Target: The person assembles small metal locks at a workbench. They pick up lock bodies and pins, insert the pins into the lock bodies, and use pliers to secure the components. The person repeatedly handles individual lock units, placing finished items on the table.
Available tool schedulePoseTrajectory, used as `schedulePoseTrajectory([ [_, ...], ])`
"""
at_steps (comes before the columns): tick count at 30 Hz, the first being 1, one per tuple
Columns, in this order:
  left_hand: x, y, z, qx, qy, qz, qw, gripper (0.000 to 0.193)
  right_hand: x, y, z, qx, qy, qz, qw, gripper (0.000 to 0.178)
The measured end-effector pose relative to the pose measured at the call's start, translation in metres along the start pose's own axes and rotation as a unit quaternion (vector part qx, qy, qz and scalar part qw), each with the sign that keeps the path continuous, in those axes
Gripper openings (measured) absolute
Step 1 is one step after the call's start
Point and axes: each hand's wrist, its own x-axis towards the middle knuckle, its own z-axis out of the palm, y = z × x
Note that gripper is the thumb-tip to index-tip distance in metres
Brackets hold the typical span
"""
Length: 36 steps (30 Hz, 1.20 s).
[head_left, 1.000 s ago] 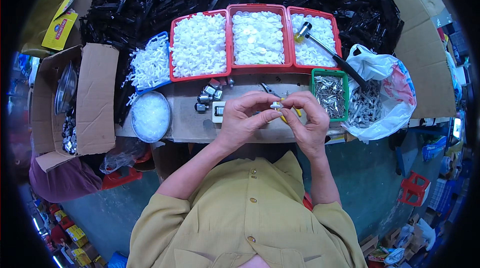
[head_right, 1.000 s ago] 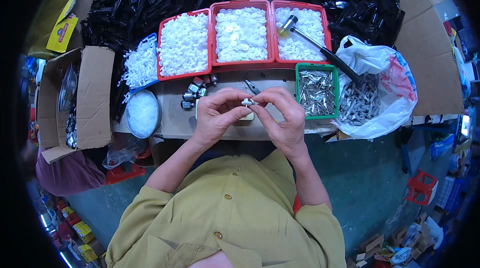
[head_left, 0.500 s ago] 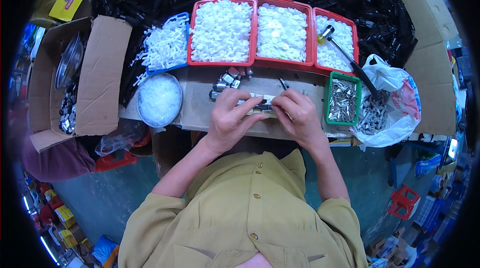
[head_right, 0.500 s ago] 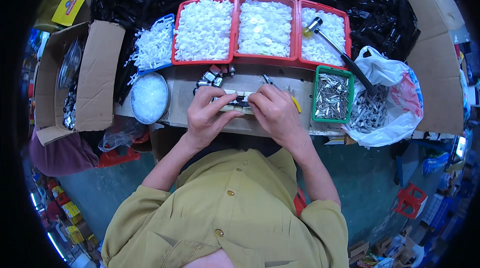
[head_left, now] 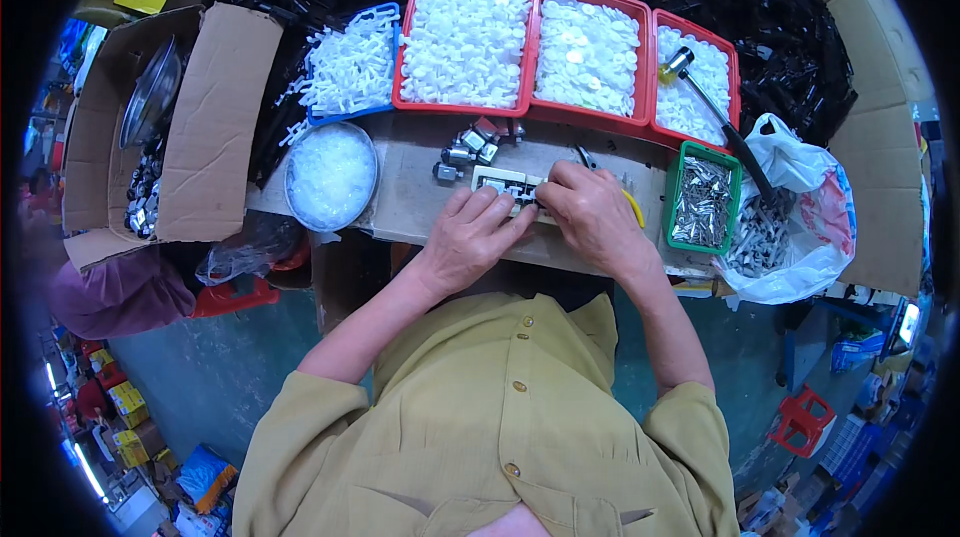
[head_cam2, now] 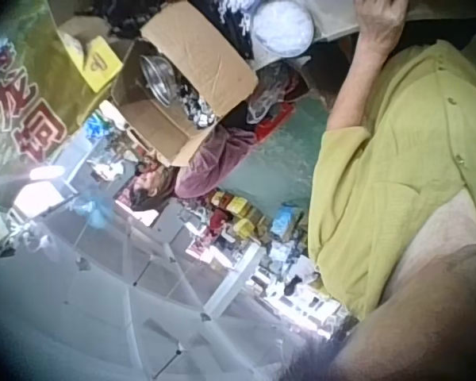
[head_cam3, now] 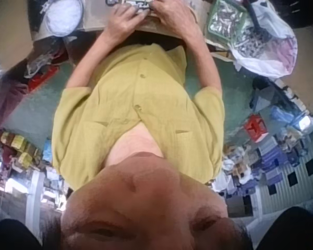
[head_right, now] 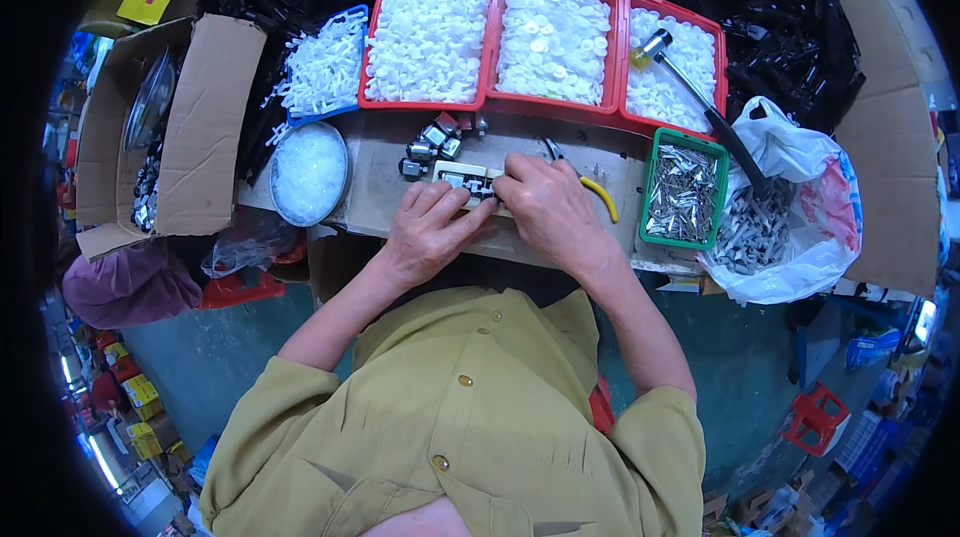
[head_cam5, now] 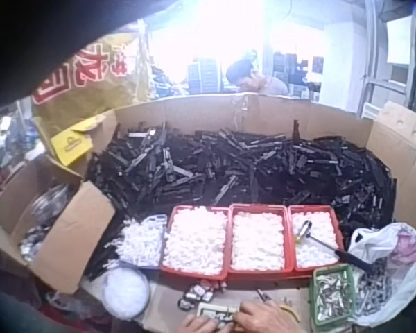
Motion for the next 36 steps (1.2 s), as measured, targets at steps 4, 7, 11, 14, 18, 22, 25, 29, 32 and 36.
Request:
schedulePoseTrajectory([
  [4, -0.004, 0.0, 0.003, 0.041, -0.01, 0.011, 0.999, 0.033, 0.0, 0.004, -0.002, 0.029, -0.02, 0.002, 0.999, 0.005],
  [7, -0.002, 0.001, 0.004, 0.053, -0.011, 0.019, 0.998, 0.034, -0.003, 0.007, 0.003, 0.042, 0.007, 0.03, 0.999, 0.014],
  [11, -0.003, 0.0, 0.004, 0.052, -0.006, 0.014, 0.999, 0.036, -0.005, 0.004, 0.004, 0.055, 0.016, 0.016, 0.998, 0.02],
  [14, -0.003, -0.003, 0.006, 0.044, 0.004, 0.014, 0.999, 0.039, -0.008, 0.002, 0.004, 0.036, 0.005, 0.008, 0.999, 0.024],
  [18, 0.002, -0.005, 0.008, 0.024, 0.001, 0.026, 0.999, 0.04, -0.017, 0.004, 0.007, 0.031, 0.034, 0.015, 0.999, 0.025],
  [22, 0.002, -0.007, 0.01, 0.018, 0.003, 0.021, 1.0, 0.037, -0.038, 0.007, -0.016, 0.048, 0.102, 0.036, 0.993, 0.025],
  [25, 0.002, -0.006, 0.009, 0.005, 0.016, 0.012, 1.0, 0.037, -0.076, 0.02, -0.054, 0.022, 0.217, 0.167, 0.961, 0.017],
  [29, 0.002, -0.004, 0.005, -0.03, 0.011, -0.005, 0.999, 0.037, -0.156, 0.064, -0.089, -0.131, 0.237, 0.359, 0.893, 0.018],
  [32, 0.002, -0.006, 0.0, -0.055, 0.012, -0.021, 0.998, 0.038, -0.2, 0.076, -0.093, -0.207, 0.166, 0.433, 0.862, 0.031],
  [36, 0.012, -0.016, -0.016, -0.054, 0.028, -0.03, 0.998, 0.035, -0.217, 0.092, -0.089, -0.217, 0.131, 0.445, 0.859, 0.04],
])
